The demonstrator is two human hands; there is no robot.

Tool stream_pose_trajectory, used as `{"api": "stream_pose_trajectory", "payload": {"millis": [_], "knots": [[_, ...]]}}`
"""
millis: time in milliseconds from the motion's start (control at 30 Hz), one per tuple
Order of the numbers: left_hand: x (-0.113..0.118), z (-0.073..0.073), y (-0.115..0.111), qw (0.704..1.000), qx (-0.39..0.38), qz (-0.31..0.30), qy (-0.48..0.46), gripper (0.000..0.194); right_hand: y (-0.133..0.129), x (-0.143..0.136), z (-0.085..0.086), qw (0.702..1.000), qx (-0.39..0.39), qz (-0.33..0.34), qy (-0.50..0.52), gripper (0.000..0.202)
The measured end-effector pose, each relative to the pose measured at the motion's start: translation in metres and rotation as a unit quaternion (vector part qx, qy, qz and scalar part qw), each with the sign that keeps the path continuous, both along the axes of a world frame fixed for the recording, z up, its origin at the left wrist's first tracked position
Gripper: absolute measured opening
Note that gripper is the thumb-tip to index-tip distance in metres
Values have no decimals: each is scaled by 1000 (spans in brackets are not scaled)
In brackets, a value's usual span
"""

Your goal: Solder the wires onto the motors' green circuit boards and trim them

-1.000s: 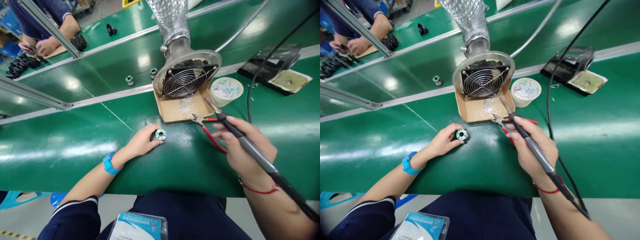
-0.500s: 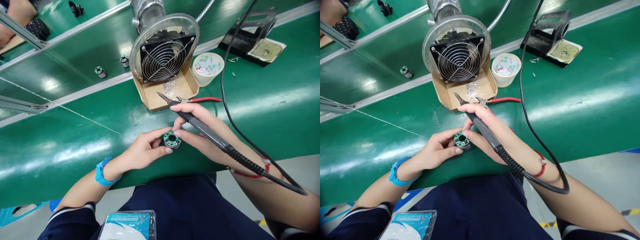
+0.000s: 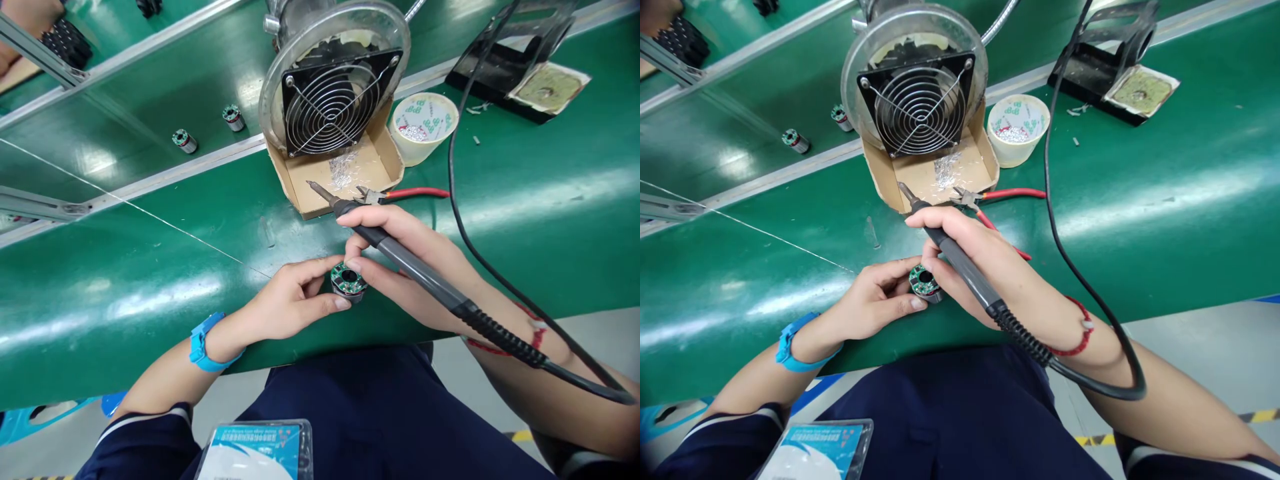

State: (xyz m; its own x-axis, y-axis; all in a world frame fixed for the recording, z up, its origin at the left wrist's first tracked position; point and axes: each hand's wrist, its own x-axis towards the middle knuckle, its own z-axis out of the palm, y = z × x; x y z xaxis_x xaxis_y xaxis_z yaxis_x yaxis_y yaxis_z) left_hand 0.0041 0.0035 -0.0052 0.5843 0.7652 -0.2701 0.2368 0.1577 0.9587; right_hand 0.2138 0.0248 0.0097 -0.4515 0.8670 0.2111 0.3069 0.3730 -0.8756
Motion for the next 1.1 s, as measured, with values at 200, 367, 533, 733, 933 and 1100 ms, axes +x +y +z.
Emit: {"api": "stream_pose_trajectory", "payload": {"millis": [200, 367, 533, 733, 933, 1100], "knots": [[1, -3, -1, 1000, 9, 20, 10, 55, 0, 1, -7, 999, 35, 15, -21, 34], [2, -3, 5, 995, 78, 26, 49, 44, -7, 1, -19, 998, 39, -39, 15, 42], [5, -14, 14, 976, 169, 59, 128, 38, -12, -10, -39, 980, 134, -98, -107, 60], [-1, -37, 21, 979, 53, 194, -22, 78, 1, -17, -62, 964, 138, -92, -207, 48], [3, -24, 16, 964, -37, 197, -176, 86, -10, -32, -46, 979, 172, -87, -63, 41], [7, -7, 14, 971, -22, 164, -173, 84, -20, -49, -36, 982, 157, -106, 24, 41]]}}
